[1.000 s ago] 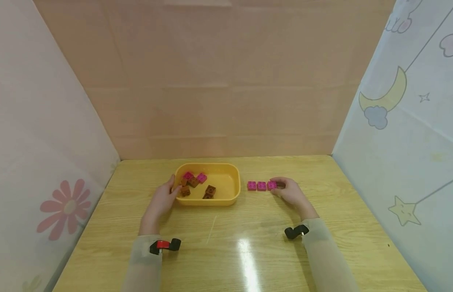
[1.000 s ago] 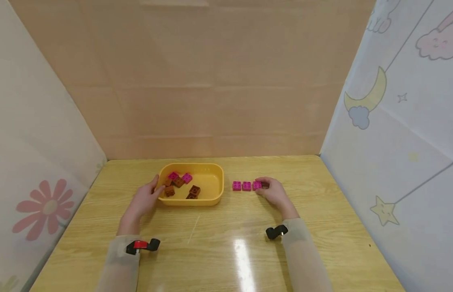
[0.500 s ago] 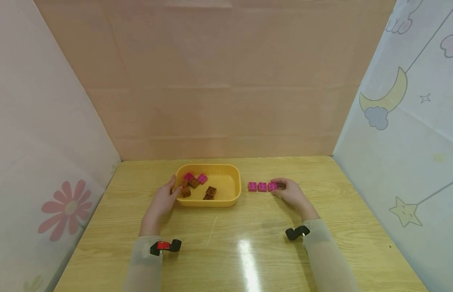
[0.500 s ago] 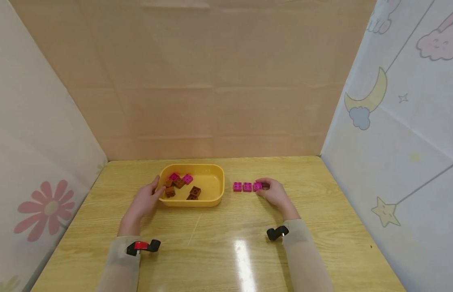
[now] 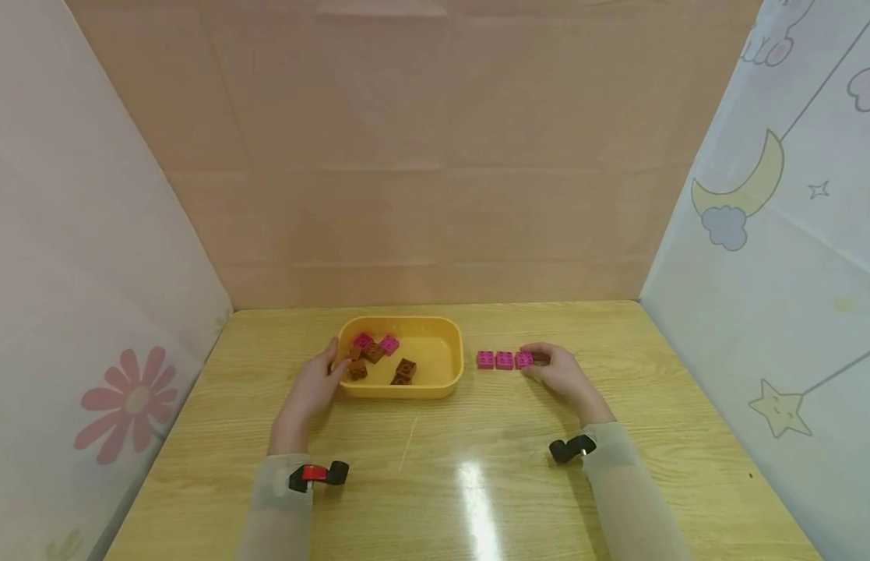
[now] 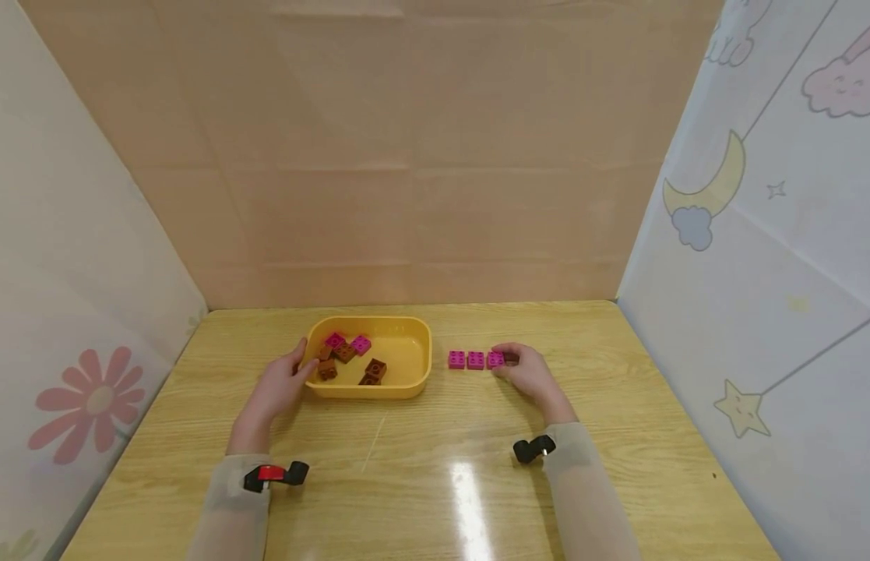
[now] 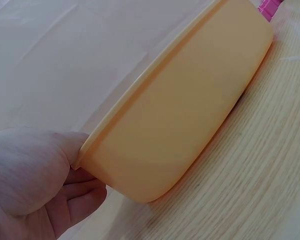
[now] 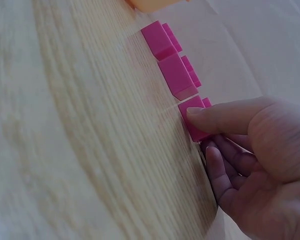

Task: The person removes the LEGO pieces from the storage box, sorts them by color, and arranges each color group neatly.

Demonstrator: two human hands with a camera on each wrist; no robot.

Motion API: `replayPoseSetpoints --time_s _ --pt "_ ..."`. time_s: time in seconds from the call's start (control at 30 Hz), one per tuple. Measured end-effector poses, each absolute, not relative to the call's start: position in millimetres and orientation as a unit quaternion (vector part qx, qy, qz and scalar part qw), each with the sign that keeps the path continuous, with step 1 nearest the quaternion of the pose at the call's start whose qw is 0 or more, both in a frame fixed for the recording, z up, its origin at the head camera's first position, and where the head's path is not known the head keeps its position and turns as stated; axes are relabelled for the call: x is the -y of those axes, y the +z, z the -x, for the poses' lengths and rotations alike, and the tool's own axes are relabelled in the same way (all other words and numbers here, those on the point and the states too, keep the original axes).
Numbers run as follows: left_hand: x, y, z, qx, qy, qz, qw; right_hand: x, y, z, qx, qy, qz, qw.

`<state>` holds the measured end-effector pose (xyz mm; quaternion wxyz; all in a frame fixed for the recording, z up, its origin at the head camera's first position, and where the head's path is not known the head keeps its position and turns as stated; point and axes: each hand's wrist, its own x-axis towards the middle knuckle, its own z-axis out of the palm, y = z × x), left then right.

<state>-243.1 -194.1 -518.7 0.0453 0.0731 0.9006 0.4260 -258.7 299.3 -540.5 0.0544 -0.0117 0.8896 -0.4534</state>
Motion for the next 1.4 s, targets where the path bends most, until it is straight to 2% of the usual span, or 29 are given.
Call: replayPoseSetpoints --time_s 0.87,1.1,1.27,1.4 --pt "193 -518 242 -0.905 0.417 -0.079 0.035 -305 -534 254 -0.857 -0.511 0.015 0.070" --pt "193 -519 243 -0.903 0.421 -0.080 0.037 -289 -520 259 -0.867 -0.498 0.018 0.002" --pt "193 -519 244 -0.903 0.421 -0.084 0.035 -252 -500 256 -0.844 -0.533 0.033 -0.049" --pt "193 -519 244 -0.904 0.418 -0.085 0.031 -218 -495 257 -0.822 -0.565 0.052 -0.058"
